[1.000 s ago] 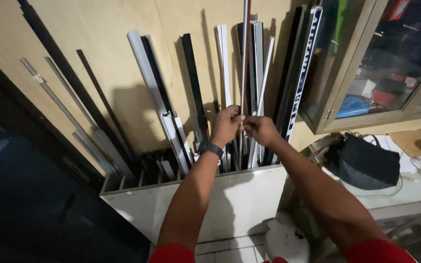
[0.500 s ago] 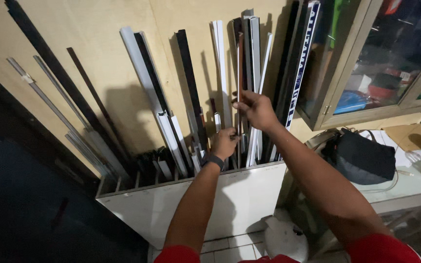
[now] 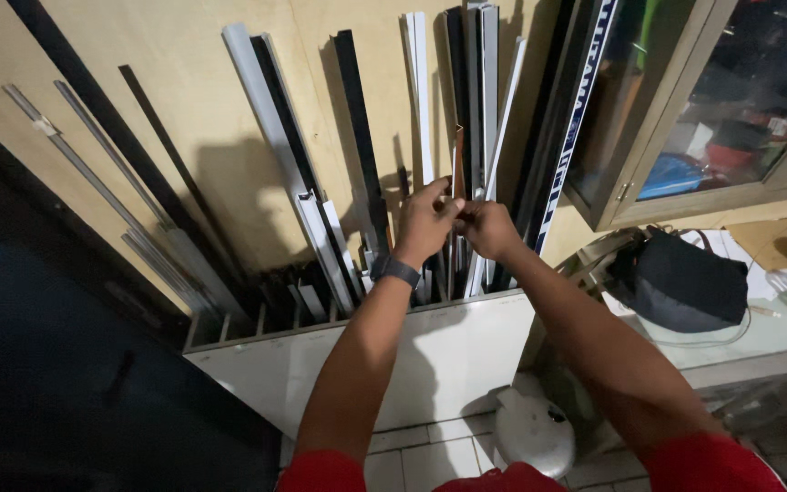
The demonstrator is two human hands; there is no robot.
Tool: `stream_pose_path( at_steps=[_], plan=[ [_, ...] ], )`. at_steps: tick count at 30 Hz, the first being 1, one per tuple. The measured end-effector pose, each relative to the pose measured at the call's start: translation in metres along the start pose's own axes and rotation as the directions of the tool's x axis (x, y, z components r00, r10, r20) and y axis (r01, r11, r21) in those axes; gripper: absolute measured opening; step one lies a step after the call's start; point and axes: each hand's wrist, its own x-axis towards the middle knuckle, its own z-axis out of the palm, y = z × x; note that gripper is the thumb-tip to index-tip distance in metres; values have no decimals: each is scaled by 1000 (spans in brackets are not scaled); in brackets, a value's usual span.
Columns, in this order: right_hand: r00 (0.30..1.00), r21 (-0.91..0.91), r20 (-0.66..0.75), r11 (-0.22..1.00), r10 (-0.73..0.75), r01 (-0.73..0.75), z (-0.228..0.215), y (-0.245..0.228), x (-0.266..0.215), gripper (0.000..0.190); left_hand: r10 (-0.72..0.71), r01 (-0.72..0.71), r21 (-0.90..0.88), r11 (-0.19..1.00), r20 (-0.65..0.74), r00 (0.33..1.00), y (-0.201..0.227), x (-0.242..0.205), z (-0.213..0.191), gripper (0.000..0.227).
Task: The person picks up long, thin metal profiles from a pile on a desk and places them into a vertical storage rack. They repeat this process for several profiles of different colors, including white, copper, and black, organizing them into the rack slots.
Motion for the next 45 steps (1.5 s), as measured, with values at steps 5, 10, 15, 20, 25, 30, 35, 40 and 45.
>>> stream_pose_path(
  at_steps=[5, 10, 15, 20, 25, 30, 35, 40, 45],
  plan=[
    [997, -131, 57, 990, 56, -49, -28, -42, -7, 21, 0, -4, -72, 997, -53, 999, -9, -3, 6, 32],
    [999, 47, 32, 999, -3, 2, -47, -70, -3, 25, -71, 71, -34, 997, -16, 997, -46, -14, 29, 31],
    [991, 76, -26, 988, -133, 135, -36, -59, -5, 48, -206, 202, 59, 978, 83, 975, -96, -27, 51, 42],
    [982, -125, 34, 974, -184, 187, -12, -20, -4, 27, -287, 278, 79, 957, 140, 948, -112, -43, 55, 47],
    [981, -325, 103, 927, -164, 189, 0, 3, -1, 23, -299, 289, 82, 954, 155, 942, -91, -48, 49, 48],
    [976, -469, 157, 858, -151, 208, 3, 2, -6, 19, -310, 280, 179, 943, 169, 936, -127, -44, 64, 42],
    [936, -664, 286, 662, -206, 348, 15, 36, -6, 13, -320, 278, 217, 936, 186, 929, -117, -50, 61, 40],
    [923, -750, 341, 541, -177, 381, 4, -23, -23, 17, -311, 254, 263, 931, 203, 929, -121, -55, 58, 33],
    [897, -680, 390, 591, -210, 434, -4, -22, -33, 23, -318, 267, 247, 932, 197, 927, -147, -59, 60, 15]
  ],
)
